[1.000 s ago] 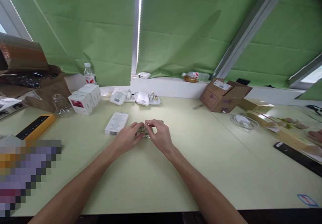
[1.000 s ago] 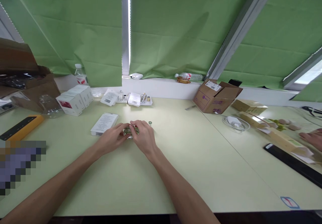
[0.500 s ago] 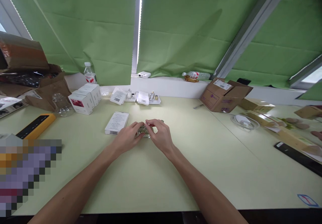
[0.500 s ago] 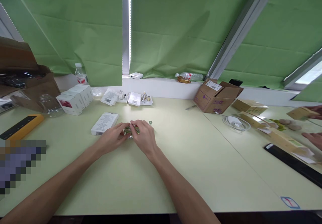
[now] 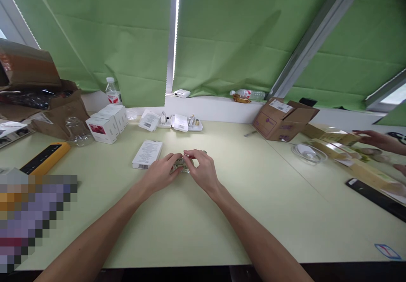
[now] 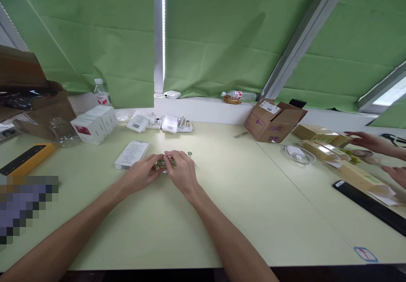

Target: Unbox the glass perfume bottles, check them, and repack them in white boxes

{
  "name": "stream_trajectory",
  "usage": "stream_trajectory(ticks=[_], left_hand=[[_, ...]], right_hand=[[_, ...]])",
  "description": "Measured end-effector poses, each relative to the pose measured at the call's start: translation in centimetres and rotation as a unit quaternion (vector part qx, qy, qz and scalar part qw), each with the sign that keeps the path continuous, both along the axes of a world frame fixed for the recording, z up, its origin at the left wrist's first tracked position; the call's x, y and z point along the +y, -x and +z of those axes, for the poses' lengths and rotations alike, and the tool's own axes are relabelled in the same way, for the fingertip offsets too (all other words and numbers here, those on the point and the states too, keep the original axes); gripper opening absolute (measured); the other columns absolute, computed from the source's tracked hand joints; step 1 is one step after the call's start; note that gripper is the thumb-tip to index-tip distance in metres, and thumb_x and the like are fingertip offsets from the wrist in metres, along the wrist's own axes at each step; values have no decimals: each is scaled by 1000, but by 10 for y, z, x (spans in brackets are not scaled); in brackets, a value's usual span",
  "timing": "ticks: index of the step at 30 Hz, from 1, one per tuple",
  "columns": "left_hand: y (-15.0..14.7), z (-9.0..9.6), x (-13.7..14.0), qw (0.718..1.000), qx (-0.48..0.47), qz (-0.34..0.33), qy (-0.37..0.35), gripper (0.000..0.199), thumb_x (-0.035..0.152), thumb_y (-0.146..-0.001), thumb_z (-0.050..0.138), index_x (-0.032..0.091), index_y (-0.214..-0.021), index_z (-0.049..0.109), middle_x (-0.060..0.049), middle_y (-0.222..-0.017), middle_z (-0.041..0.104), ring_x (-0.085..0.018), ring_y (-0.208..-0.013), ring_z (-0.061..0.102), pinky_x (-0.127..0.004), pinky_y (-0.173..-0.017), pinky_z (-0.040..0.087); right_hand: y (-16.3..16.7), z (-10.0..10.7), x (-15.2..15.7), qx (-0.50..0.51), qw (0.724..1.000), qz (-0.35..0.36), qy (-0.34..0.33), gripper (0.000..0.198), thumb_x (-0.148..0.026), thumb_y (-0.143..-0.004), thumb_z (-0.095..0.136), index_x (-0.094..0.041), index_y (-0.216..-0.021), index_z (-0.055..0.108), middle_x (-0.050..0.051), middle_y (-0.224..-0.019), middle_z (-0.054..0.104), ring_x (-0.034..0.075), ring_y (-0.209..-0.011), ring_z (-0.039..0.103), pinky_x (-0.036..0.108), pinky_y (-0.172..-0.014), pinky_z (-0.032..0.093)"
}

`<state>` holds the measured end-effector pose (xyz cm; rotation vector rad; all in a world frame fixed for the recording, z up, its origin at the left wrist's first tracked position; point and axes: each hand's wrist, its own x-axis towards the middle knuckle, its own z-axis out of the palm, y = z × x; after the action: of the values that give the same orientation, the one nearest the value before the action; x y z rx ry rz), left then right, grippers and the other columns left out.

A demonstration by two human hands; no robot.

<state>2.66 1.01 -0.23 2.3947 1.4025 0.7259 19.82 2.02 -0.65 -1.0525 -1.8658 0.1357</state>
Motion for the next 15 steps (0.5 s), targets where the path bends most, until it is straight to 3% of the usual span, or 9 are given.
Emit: stream_trajectory(ticks=[15], left_hand=[[0, 1, 0, 1000, 3, -5, 4, 27, 36, -93, 41, 28, -118, 47, -2, -101, 59, -16, -71, 61, -27, -58, 42]], right_hand=[[0, 1, 0, 1, 1000, -2, -7, 14, -24, -89, 53, -23, -98, 65, 3, -97, 72, 19, -85, 67, 34, -78, 53]])
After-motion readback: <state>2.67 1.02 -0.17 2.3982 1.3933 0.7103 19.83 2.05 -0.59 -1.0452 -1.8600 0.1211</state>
